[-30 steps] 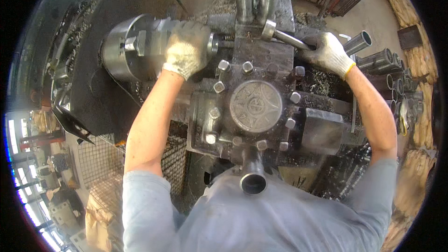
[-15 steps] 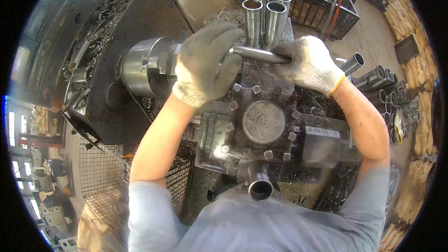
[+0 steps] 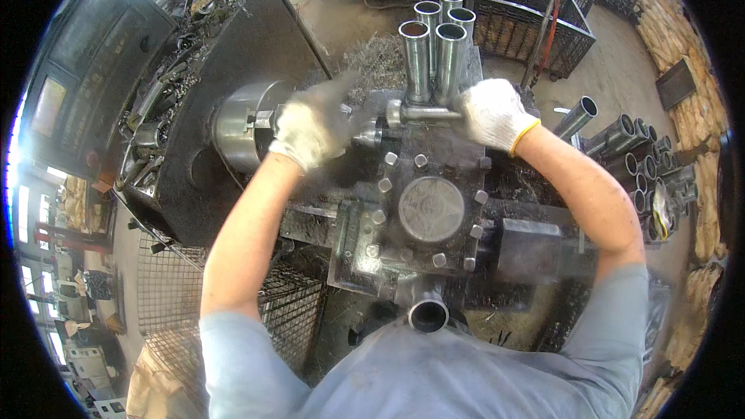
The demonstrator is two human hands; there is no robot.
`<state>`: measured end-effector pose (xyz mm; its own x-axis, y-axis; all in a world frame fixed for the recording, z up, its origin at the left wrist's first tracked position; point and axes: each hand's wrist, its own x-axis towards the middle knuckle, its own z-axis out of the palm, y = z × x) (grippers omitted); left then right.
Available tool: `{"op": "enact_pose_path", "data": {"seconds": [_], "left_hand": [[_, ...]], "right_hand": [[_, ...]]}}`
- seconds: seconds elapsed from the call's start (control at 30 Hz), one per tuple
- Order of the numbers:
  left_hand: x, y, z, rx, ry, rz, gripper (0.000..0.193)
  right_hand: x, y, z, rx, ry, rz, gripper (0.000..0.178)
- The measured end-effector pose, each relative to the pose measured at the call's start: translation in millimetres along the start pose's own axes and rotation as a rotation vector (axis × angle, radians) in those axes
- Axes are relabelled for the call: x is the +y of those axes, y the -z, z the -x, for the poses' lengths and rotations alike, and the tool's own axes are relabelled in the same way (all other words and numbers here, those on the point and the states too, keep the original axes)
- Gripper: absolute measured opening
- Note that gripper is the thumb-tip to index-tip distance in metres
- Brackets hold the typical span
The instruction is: The person repeatedly loads cylindrical metal tubes into a lathe chuck, secures them, and operates the machine to machine the parts. After each cycle, the person removes the finished tubes and places them into a nearby wire basket.
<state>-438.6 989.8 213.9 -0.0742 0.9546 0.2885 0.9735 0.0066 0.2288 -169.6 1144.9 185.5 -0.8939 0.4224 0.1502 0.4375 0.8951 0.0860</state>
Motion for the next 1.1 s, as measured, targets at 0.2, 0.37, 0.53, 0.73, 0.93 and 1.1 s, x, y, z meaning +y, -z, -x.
{"op": "enact_pose_path", "data": {"seconds": [0.2,0.37,0.53,0.73,0.93,1.1], "left_hand": [[-18.4,-83.7,9.9,-0.039,-0.193,-0.548,0.052],[-28.0,-91.6,7.8,-0.01,-0.195,-0.365,0.027],[-27.7,-91.3,9.8,-0.008,-0.221,-0.418,0.028],[-28.2,-90.1,9.7,-0.014,-0.235,-0.44,0.028],[-30.0,-92.8,9.1,0.024,-0.222,-0.387,0.025],[-35.4,-98.3,16.0,-0.039,-0.156,-0.423,0.049]], "right_hand": [[-11.7,-49.5,-7.8,-0.167,-0.023,-0.18,0.023],[-19.1,-63.5,-8.5,-0.2,-0.051,-0.262,0.025],[-20.0,-60.3,-11.9,-0.181,-0.008,-0.302,0.027],[-24.1,-75.0,-15.7,-0.189,-0.034,-0.325,0.027],[13.3,-47.3,19.5,-0.298,-0.153,-0.493,0.04],[90.2,-8.4,116.1,-0.542,-0.407,0.013,0.025]]}}
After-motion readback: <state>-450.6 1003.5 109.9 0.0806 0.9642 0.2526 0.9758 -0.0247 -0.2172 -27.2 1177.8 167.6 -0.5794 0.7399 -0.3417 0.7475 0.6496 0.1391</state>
